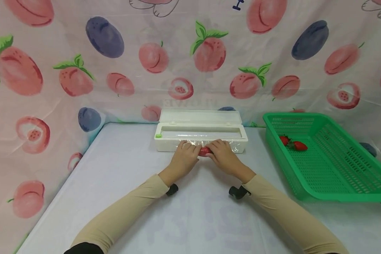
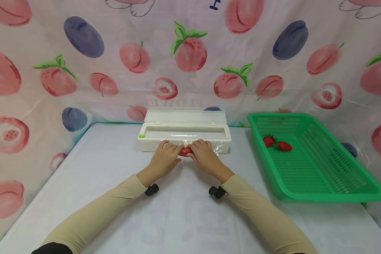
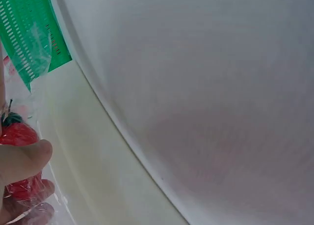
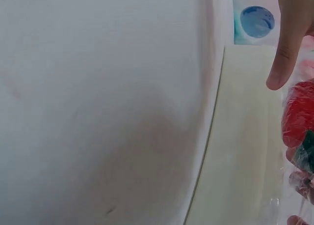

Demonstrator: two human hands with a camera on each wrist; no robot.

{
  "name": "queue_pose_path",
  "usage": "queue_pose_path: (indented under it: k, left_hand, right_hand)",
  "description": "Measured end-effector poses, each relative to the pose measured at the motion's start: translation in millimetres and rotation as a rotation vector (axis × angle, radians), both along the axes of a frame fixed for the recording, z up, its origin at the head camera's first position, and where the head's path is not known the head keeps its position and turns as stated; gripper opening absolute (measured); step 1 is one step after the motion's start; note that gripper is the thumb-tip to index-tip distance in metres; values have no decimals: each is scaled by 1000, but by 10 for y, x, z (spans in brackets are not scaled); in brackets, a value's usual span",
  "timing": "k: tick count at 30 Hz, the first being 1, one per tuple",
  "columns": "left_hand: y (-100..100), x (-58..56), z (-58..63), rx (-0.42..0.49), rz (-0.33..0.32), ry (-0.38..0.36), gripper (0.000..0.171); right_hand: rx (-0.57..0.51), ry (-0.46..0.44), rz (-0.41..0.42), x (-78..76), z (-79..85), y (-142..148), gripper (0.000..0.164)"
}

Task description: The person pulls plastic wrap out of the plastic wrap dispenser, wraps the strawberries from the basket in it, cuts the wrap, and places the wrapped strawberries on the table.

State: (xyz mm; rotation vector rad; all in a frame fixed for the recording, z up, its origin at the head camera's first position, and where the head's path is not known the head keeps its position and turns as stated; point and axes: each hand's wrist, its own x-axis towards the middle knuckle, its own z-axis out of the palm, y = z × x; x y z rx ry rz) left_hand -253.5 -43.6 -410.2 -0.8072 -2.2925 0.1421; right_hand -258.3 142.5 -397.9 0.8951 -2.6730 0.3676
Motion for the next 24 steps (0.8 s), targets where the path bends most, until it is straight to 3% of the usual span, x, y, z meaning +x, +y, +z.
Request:
queue_pose_path:
  k: [4, 7, 9, 13, 16, 20, 24]
  left_hand:
    - [-6, -13, -10, 41, 16, 58, 59]
    - [1, 1, -3, 65, -20, 121, 56]
    - [12, 16, 1, 64, -50, 127, 53]
    - [32, 33, 7, 52, -49, 42, 49]
    - [34, 19, 10, 60, -33, -21, 34]
    - [19, -17, 18, 86, -66, -99, 18]
    - [-8, -53, 15, 61, -107, -188, 17]
  right_hand:
    - [-6, 7, -6, 6, -14, 4, 33]
    - [1, 8, -10, 6, -21, 6, 33]
    - [6, 12, -11, 9, -22, 6, 33]
    - [-5, 21, 4, 7, -23, 5, 32]
    - [-11, 24, 19, -1, -35, 7, 33]
    - [-3, 32, 32, -7, -56, 22, 34]
    - [1, 13, 38, -19, -84, 43, 35]
